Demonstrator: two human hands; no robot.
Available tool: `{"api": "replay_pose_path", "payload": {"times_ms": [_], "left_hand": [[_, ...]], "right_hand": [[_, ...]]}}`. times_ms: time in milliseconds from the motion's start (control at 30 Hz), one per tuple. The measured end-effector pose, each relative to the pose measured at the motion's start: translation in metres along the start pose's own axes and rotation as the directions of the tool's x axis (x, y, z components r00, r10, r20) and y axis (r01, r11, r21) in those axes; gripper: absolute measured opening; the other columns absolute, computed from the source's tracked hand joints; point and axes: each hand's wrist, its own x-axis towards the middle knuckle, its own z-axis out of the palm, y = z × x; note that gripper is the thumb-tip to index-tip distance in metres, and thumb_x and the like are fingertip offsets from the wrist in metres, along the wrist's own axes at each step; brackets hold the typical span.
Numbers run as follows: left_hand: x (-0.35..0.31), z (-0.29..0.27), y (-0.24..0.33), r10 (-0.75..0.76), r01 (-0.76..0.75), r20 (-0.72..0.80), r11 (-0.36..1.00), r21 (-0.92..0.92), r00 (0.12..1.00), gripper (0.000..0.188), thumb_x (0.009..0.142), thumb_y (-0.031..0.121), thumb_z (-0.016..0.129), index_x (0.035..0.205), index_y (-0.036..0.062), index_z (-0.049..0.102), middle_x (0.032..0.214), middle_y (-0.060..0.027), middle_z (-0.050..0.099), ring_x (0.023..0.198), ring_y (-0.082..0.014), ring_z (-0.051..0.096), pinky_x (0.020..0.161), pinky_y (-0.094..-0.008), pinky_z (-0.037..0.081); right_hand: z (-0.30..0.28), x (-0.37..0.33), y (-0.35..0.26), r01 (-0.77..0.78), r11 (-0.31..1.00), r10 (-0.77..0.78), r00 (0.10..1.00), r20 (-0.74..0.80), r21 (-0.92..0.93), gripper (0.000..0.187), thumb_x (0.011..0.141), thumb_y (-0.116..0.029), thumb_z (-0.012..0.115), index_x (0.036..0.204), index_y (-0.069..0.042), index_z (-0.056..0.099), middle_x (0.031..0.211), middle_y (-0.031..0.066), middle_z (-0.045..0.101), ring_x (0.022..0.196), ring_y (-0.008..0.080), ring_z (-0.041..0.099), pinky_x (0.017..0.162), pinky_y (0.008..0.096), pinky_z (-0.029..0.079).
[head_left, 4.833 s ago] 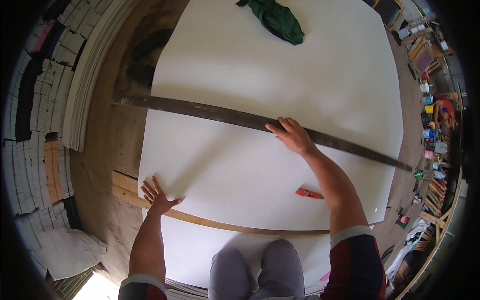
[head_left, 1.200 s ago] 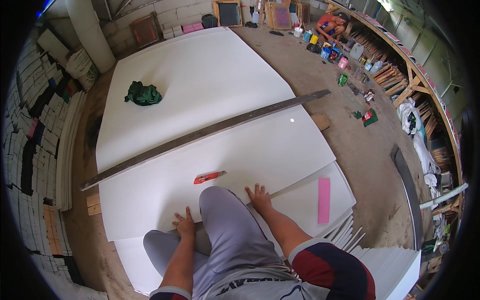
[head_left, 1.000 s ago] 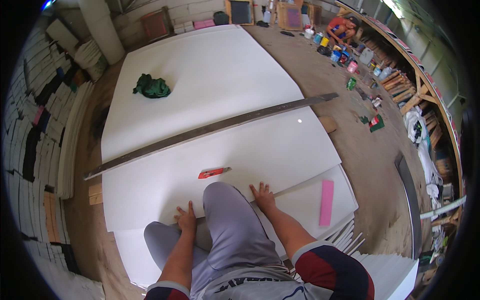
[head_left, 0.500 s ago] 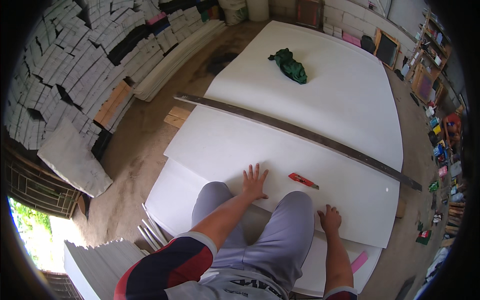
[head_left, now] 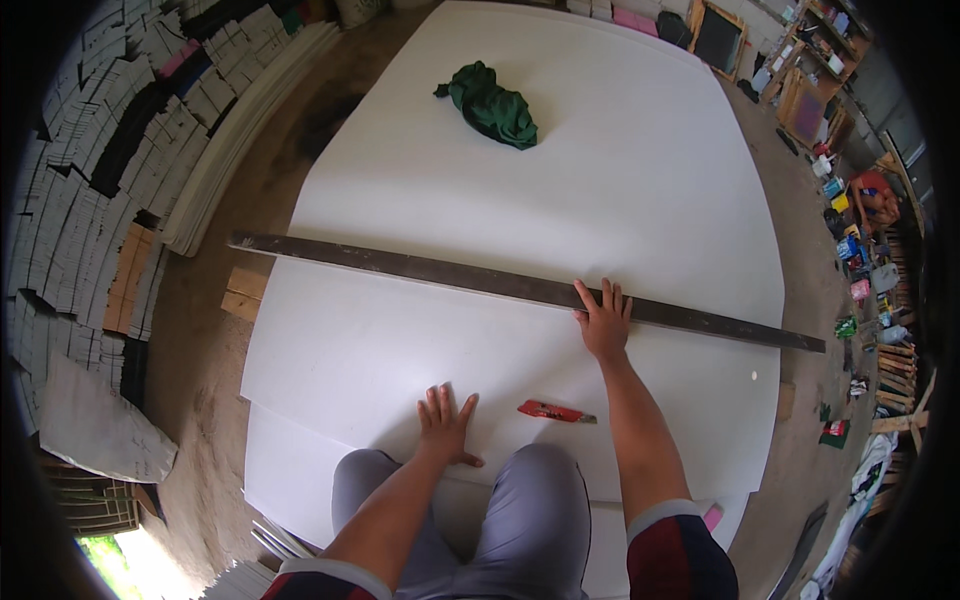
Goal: The person uses a utility knife and a metal ruler to cut large white boards into smaller pieces. They repeatedly measure, score, and snap the boards, then stack the cut pieces.
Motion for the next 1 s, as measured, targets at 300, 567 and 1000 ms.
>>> {"api": "replay_pose_path", "payload": {"times_ms": [300,567,1000], "left_hand": [[0.000,0.004,-0.005,0.012,-0.010,0.051,0.999,-0.041,0.999,0.150,0.062,0.083,0.084,0.172,0.0337,-0.005,0.173,-0.0346,-0.015,0.157,-0.0589,-0.018,0.124,-0.0733,-0.005],[-0.006,-0.004,-0.005,0.002,-0.002,-0.056,1.000,-0.008,0.998,0.154,0.061,0.079,0.087,0.171,0.0327,-0.009,0.173,-0.0316,-0.017,0.159,-0.0553,-0.017,0.126,-0.0714,0.000],[-0.025,0.118,-0.011,-0.075,0.170,-0.460,0.971,0.170,0.885,0.096,0.098,0.042,0.069,0.171,0.0423,0.006,0.176,-0.0278,0.006,0.155,-0.0616,0.016,0.111,-0.0857,0.023]], "right_hand": [[0.027,0.097,0.033,-0.126,0.991,0.131,0.980,0.147,-0.038,0.072,0.100,-0.044,0.068,0.163,-0.051,0.033,0.162,0.0184,0.043,0.149,0.0432,0.041,0.119,0.0630,0.037],[0.004,-0.097,0.053,-0.340,0.933,0.361,0.874,0.326,-0.121,0.065,0.109,-0.050,0.049,0.169,-0.035,0.029,0.176,0.0162,0.021,0.160,0.0409,0.025,0.125,0.0590,0.028],[-0.125,-0.341,-0.012,-0.057,0.993,0.105,0.801,0.590,-0.101,0.092,0.096,-0.042,0.072,0.171,-0.032,0.019,0.173,0.0291,0.021,0.156,0.0505,0.029,0.120,0.0589,0.037]]}}
